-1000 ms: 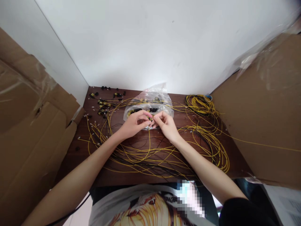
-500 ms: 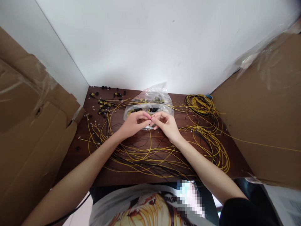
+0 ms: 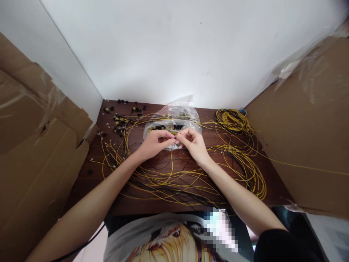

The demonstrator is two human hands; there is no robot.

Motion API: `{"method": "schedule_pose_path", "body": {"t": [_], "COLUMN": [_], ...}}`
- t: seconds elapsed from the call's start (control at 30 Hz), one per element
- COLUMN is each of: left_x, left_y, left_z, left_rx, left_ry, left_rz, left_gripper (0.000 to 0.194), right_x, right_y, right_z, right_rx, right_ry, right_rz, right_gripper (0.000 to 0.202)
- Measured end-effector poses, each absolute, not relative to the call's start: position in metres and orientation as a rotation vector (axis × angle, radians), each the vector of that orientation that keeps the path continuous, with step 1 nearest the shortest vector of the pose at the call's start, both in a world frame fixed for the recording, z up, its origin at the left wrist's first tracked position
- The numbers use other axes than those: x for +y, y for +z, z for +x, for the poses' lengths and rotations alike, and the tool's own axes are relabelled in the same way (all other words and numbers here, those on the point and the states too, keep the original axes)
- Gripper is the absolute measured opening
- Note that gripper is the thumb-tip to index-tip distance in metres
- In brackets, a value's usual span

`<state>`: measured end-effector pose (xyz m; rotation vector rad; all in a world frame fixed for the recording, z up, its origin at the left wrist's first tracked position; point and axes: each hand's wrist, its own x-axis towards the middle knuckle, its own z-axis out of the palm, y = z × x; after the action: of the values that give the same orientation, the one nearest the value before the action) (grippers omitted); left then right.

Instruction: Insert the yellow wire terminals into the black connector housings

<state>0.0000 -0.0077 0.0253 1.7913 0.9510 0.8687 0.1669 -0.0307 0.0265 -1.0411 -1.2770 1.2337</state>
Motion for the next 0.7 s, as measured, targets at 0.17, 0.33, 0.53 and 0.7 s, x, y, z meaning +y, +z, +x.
{"method": "schedule_pose_path", "body": {"t": [0.17,0.33,0.53,0.7], "left_x": [-0.0091,-0.0094,-0.0094,-0.0097], "left_y": [0.0272,0.0278,0.0284,0.0286], "left_z": [0.0000,0.0006,0.0013,0.0011], "left_rx": [0.989,1.012,0.993,0.987], "left_ry": [0.855,0.848,0.832,0.854], "left_rz": [1.783,1.769,1.747,1.772], "left_gripper": [0.020,0.020,0.019,0.020], "right_x": [-0.0274,-0.0273,-0.0281,-0.0270], "right_y": [0.0263,0.0263,0.0264,0.0259], "right_z": [0.1692,0.1695,0.1687,0.1697], "right_rx": [-1.216,-1.250,-1.364,-1.309], "right_ry": [1.207,1.206,1.219,1.261], "right_rz": [-1.018,-1.027,-1.026,-1.004], "right_gripper": [0.027,0.026,0.024,0.028]}}
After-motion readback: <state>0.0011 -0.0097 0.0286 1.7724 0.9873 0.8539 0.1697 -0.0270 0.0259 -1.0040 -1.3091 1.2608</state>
